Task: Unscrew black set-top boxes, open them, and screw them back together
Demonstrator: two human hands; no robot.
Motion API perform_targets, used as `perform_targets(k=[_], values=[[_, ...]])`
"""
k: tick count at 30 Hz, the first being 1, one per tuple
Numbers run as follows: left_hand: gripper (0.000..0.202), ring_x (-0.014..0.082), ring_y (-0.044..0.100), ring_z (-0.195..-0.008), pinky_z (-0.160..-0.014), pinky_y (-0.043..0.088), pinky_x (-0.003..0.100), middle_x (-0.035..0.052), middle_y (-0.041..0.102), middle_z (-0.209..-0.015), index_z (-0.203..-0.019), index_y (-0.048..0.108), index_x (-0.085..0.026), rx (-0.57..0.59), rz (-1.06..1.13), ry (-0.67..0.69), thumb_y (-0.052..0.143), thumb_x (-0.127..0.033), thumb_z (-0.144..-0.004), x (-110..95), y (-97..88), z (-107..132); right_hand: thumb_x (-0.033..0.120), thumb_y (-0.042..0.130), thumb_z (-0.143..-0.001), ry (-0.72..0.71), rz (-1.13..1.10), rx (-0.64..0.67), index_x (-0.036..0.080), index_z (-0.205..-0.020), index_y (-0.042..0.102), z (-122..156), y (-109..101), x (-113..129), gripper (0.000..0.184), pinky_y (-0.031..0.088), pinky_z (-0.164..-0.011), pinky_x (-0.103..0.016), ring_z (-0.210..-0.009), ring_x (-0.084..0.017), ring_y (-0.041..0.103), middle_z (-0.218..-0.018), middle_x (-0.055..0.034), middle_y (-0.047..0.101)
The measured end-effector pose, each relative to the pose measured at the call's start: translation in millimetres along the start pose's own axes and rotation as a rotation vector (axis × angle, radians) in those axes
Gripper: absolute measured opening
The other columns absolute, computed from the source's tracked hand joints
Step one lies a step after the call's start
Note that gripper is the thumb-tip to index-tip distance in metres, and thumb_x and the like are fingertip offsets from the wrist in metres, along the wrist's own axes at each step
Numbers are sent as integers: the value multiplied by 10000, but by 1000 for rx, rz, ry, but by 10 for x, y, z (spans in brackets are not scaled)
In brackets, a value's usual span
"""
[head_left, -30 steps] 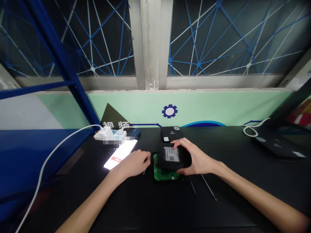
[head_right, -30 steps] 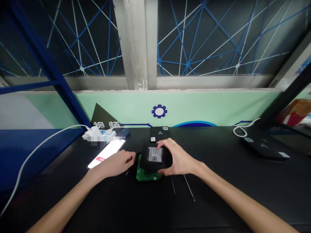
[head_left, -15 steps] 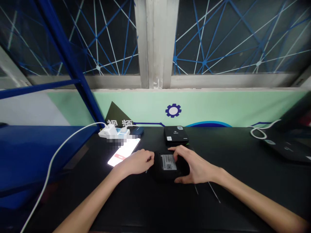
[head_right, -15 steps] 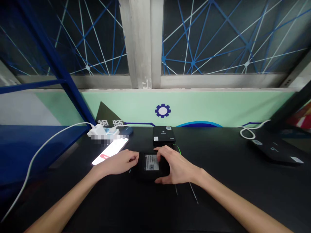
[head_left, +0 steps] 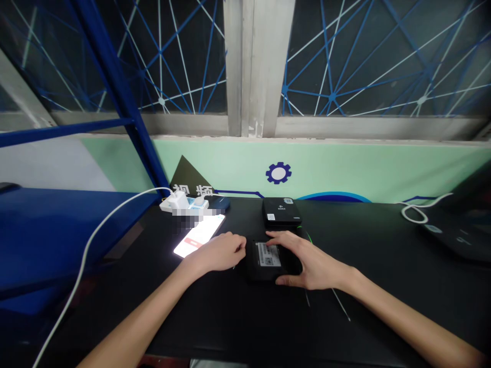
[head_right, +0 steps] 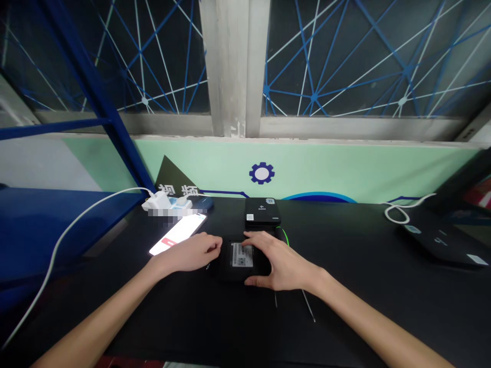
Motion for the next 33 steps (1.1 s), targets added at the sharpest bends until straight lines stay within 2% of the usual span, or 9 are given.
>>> perform_targets(k=[8, 11, 15, 20, 25, 29, 33], values=[[255, 172, 560, -630, -523, 317, 279, -10, 549, -627, -686, 480, -220, -7, 18, 11, 429, -292, -925, 11, -4, 3, 491, 761, -770, 27, -12, 16, 263, -1333, 523, -10, -7, 43, 653, 416, -1104, -471, -1372, -302, 429, -1521, -104, 418], [262, 166, 546, -604, -529, 318, 282, -14, 548, -621, -685, 492, -221, -4, 16, 8, 428, -294, -927, 16, -7, -3, 473, 756, -775, 16, 1, 17, 265, -1386, 492, -7, 2, 44, 697, 409, -1113, -472, -1387, -303, 411, -1535, -104, 401], [263, 179, 572, -678, -552, 330, 281, -4, 582, -660, -696, 520, -222, -28, 16, 22, 425, -285, -933, 40, -28, -11, 435, 734, -797, -19, 46, 14, 259, -1441, 467, -20, 14, 70, 719, 356, -1156, -484, -1433, -313, 348, -1585, -92, 336], [261, 176, 563, -671, -544, 317, 288, -3, 603, -675, -688, 516, -220, -48, -28, 18, 425, -271, -928, 103, -12, -28, 505, 604, -908, -42, 90, 9, 225, -1484, 429, -52, 71, 95, 663, 327, -1186, -460, -1444, -284, 345, -1576, -90, 372], [265, 189, 581, -721, -568, 332, 288, 4, 611, -690, -698, 521, -223, -61, -74, 25, 410, -275, -933, 104, 28, -27, 484, 531, -962, -72, 146, 17, 190, -1535, 341, -63, 132, 107, 671, 304, -1204, -445, -1465, -263, 311, -1595, -93, 332], [253, 209, 606, -740, -580, 343, 296, 24, 627, -731, -728, 555, -225, -91, -131, -14, 412, -280, -930, 111, 32, -23, 399, 480, -999, -122, 158, 40, 242, -1543, 326, -55, 145, 155, 586, 266, -1215, -473, -1473, -258, 292, -1607, -57, 308], [254, 214, 614, -714, -570, 341, 301, 38, 628, -746, -729, 563, -220, -102, -139, -34, 415, -278, -927, 95, 18, -21, 349, 456, -1011, -141, 164, 56, 288, -1522, 371, -48, 150, 185, 522, 253, -1210, -511, -1481, -274, 269, -1610, -44, 303]])
Point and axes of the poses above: each hand's wrist, its own z-axis away from the middle knuckle, its own y-axis out of the palm, x = y × z, the point moved 4 cm from there along -z, towards the middle knuckle
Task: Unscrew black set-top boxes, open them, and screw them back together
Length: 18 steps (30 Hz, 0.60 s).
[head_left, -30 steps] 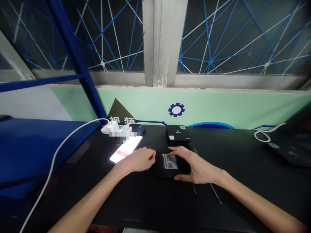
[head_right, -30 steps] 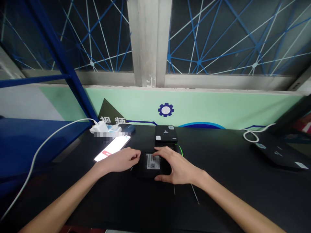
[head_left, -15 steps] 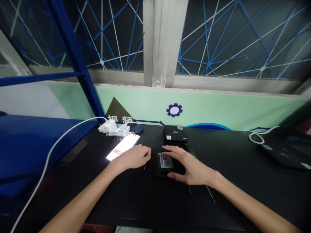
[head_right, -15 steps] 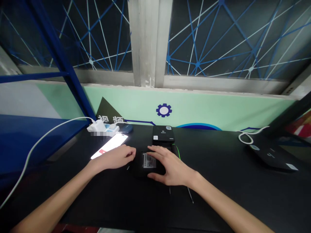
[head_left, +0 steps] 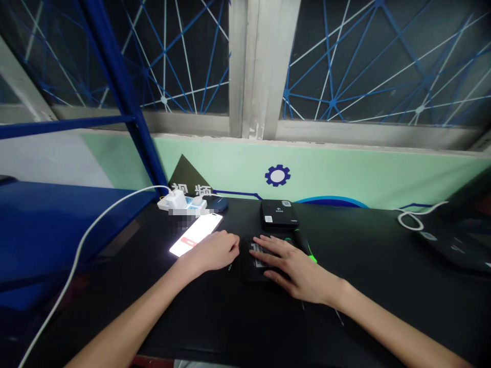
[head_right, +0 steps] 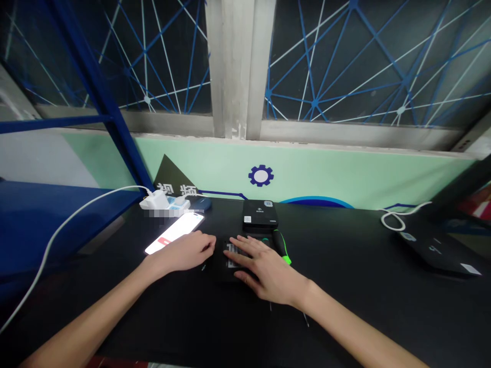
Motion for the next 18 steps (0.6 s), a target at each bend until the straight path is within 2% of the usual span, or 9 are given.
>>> perform_targets(k=[6, 18], values=[[243, 222, 616, -706, -567, 333, 301, 35, 624, -717, -723, 569, -222, -8, 26, 14, 432, -258, -920, -10, 28, 6, 357, 455, -1010, 9, 31, 10, 291, -1506, 406, -4, -17, 28, 502, 287, -1194, -515, -1472, -288, 290, -1602, -55, 323], [240, 220, 609, -733, -589, 343, 295, 29, 626, -715, -708, 560, -225, 14, 68, 22, 432, -260, -908, -21, 3, -20, 339, 436, -1017, -7, 96, 18, 251, -1507, 410, 8, -6, 58, 499, 283, -1195, -513, -1483, -298, 254, -1599, -81, 326]])
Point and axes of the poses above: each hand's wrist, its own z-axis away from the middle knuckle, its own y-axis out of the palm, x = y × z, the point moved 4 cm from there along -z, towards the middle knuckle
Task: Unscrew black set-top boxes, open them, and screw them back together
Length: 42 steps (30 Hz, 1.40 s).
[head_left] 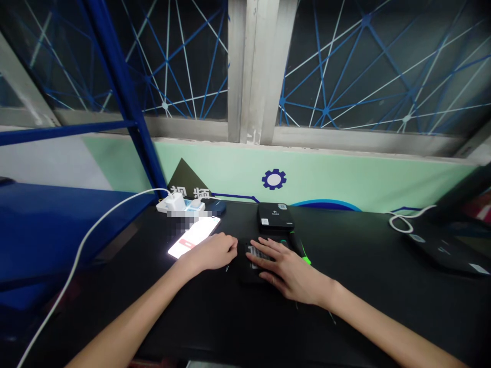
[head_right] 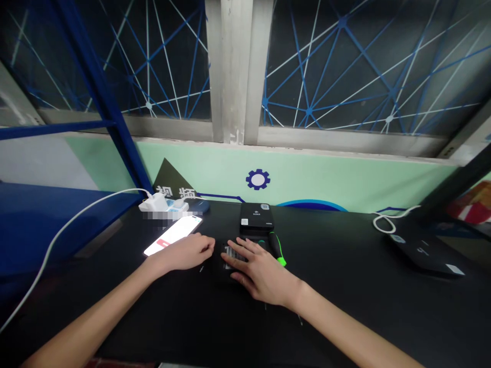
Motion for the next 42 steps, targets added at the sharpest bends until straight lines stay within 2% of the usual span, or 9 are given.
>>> perform_targets(k=[8, 13, 15, 18, 21, 24, 31, 36, 42], values=[[245, 171, 551, -620, -542, 307, 275, 7, 584, -686, -719, 521, -215, -41, 44, -30, 406, -284, -924, 38, -88, -10, 364, 440, -1019, 4, -71, -26, 268, -1508, 404, 17, 30, -23, 500, 250, -1212, -513, -1483, -282, 260, -1604, -64, 316], [233, 151, 523, -578, -513, 284, 270, -2, 565, -679, -717, 518, -211, -32, 78, -36, 413, -274, -915, 68, -98, -9, 389, 499, -988, 31, -108, -111, 286, -1446, 492, 6, -35, -109, 470, 368, -1152, -483, -1410, -290, 399, -1554, -60, 410], [244, 149, 509, -566, -516, 282, 273, -5, 551, -664, -708, 512, -210, -24, 80, -32, 416, -286, -918, 78, -87, -12, 351, 478, -993, 87, -67, -228, 267, -1343, 586, 20, -158, -186, 375, 438, -1078, -459, -1301, -277, 509, -1431, -80, 546], [255, 144, 482, -545, -512, 272, 279, -11, 529, -643, -688, 493, -211, -14, 83, -22, 409, -285, -917, 96, -70, -18, 331, 455, -988, 273, 51, -385, 229, -1064, 679, 92, -377, -360, 257, 517, -843, -389, -999, -253, 636, -1067, -84, 707], [281, 142, 468, -532, -509, 272, 282, -15, 523, -635, -675, 469, -213, -19, 83, -17, 384, -294, -930, 108, -65, -22, 338, 490, -942, 496, 199, -351, 226, -760, 621, 182, -509, -556, 251, 424, -597, -319, -686, -208, 619, -761, -38, 680], [297, 149, 489, -548, -526, 294, 284, -10, 528, -631, -668, 465, -213, -26, 69, -18, 385, -313, -936, 101, -62, -24, 360, 541, -880, 636, 233, -231, 224, -623, 538, 247, -528, -708, 292, 313, -521, -290, -555, -180, 560, -601, -4, 612], [294, 177, 544, -581, -518, 297, 285, 13, 571, -658, -695, 512, -218, -14, 21, -61, 387, -327, -938, 83, -41, -47, 450, 590, -830, 754, 304, -118, 225, -696, 495, 320, -436, -854, 279, 249, -497, -282, -579, -208, 588, -624, -23, 598], [286, 172, 527, -571, -524, 282, 285, 3, 561, -644, -687, 496, -220, -37, 21, -89, 391, -316, -935, 64, -50, -60, 569, 579, -832, 762, 144, -66, 235, -717, 448, 338, -353, -934, 377, 311, -502, -288, -572, -215, 579, -625, -25, 596], [266, 146, 449, -509, -506, 241, 285, -20, 505, -593, -647, 458, -213, -89, 185, -100, 451, -301, -897, 93, -35, -72, 373, 590, -816, 687, -115, -114, 242, -787, 429, 312, -277, -952, 210, 343, -522, -271, -545, -168, 550, -614, 34, 587]])
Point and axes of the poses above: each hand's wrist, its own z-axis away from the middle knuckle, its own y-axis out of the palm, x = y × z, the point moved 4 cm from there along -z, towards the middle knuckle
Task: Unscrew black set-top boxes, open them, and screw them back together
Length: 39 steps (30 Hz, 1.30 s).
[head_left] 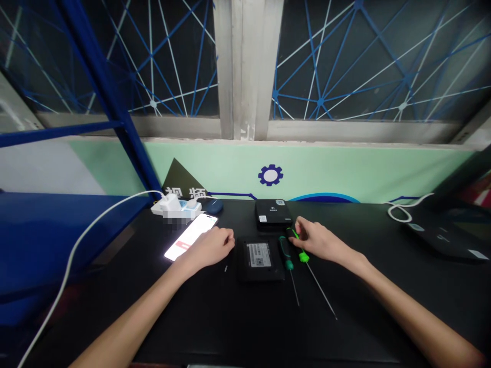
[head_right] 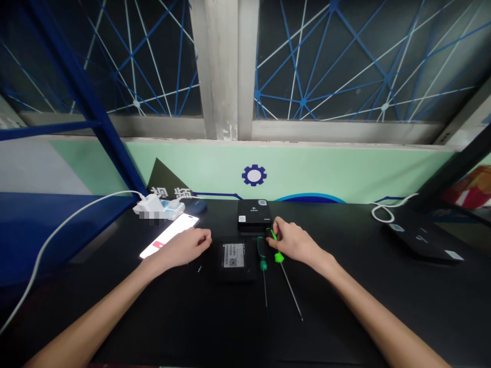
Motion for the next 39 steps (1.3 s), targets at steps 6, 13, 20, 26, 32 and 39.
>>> perform_targets(k=[6, 13, 20, 26, 32, 39], values=[[195, 149, 498, -579, -536, 308, 266, -17, 538, -633, -699, 534, -206, -59, 200, -2, 460, -280, -863, 76, -4, -75, 294, 611, -754, 9, -252, -55, 229, -922, 441, -66, -51, -116, 247, 375, -534, -265, -526, -145, 524, -598, 71, 550], [249, 157, 601, -713, -669, 478, 271, 29, 616, -768, -795, 585, -181, -102, 573, -6, 408, -330, -887, 94, -43, -192, 290, 559, -792, 14, -552, -136, 193, -947, 609, -56, -277, -82, 189, 281, -477, -244, -492, -114, 398, -571, 63, 431], [294, 161, 643, -779, -729, 512, 280, 66, 665, -867, -867, 618, -171, -107, 728, -11, 387, -343, -921, 119, -37, -198, 283, 606, -778, 72, -979, -221, 227, -896, 548, -17, -275, -71, 143, 185, -390, -195, -374, -60, 278, -505, 105, 329], [268, 150, 628, -698, -678, 507, 275, 44, 653, -776, -842, 625, -168, -107, 594, 22, 417, -321, -913, 83, -65, -200, 293, 645, -816, -45, -1019, -247, 245, -911, 497, 0, -196, -18, 183, 304, -377, -181, -384, -87, 411, -485, 103, 417], [225, 154, 560, -617, -565, 361, 266, 3, 607, -677, -766, 588, -203, -205, 244, 53, 454, -303, -915, 107, -96, -137, 335, 660, -852, -166, -955, -198, 240, -948, 489, 76, -122, 160, 217, 370, -388, -186, -403, -94, 476, -515, 89, 502], [338, 147, 397, -508, -543, 185, 308, -10, 471, -559, -616, 425, -209, -253, -99, 90, 469, -333, -927, 117, -91, -77, 328, 685, -869, -287, -957, -281, 242, -982, 498, 203, -94, 270, 235, 435, -407, -209, -445, -108, 554, -614, 66, 525]])
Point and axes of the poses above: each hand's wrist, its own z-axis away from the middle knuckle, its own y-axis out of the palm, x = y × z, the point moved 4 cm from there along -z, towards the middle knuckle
